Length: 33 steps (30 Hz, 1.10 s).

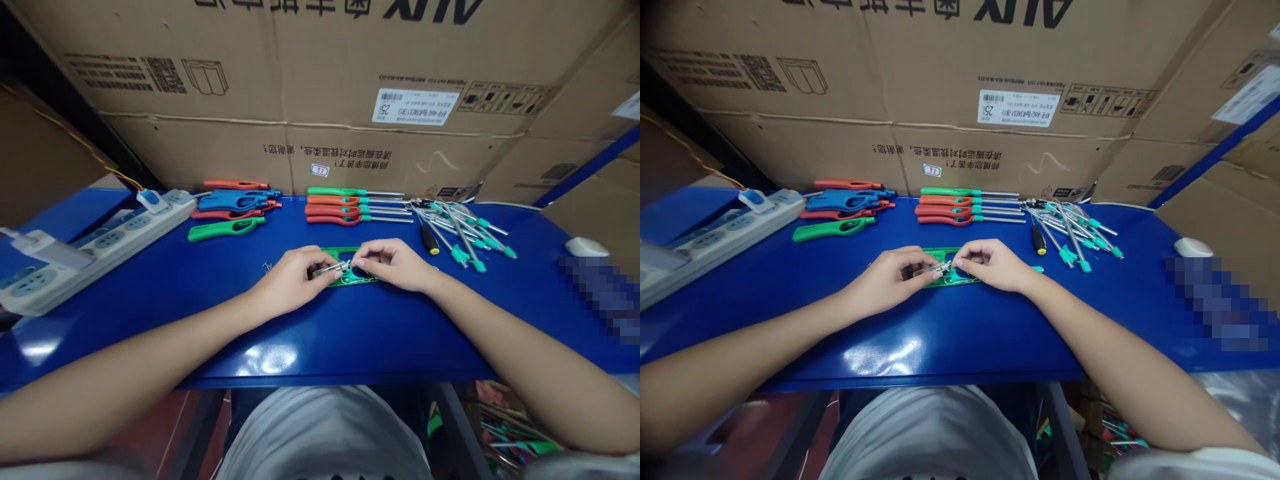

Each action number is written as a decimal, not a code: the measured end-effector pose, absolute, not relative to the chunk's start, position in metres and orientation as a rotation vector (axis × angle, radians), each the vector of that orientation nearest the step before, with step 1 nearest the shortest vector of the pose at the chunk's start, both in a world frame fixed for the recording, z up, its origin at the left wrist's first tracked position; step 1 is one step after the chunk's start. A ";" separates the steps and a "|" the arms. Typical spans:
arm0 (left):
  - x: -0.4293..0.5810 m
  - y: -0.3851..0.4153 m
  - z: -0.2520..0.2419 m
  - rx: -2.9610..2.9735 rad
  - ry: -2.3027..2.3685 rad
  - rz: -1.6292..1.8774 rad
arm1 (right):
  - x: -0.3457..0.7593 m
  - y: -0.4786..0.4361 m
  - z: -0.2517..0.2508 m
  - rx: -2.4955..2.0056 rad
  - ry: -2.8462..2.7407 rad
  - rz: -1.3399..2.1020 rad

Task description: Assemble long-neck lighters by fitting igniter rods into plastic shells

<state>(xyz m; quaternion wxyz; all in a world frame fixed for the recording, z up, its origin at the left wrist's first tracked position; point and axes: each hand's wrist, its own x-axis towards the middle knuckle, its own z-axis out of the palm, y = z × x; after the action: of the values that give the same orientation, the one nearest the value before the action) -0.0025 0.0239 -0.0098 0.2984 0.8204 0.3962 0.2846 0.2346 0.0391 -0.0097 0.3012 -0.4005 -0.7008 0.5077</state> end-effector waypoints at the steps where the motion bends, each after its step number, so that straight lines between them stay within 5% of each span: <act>1: -0.002 0.024 -0.010 2.182 1.052 0.757 | 0.235 0.039 -0.010 -1.060 -1.858 1.347; 33: -0.002 0.024 -0.009 2.193 1.040 0.779 | 0.235 0.039 -0.010 -1.060 -1.860 1.346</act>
<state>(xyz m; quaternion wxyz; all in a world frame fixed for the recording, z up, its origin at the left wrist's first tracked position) -0.0018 0.0238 -0.0090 0.2920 0.8229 0.3901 0.2923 0.2348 0.0392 -0.0103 0.3015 -0.3995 -0.7014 0.5075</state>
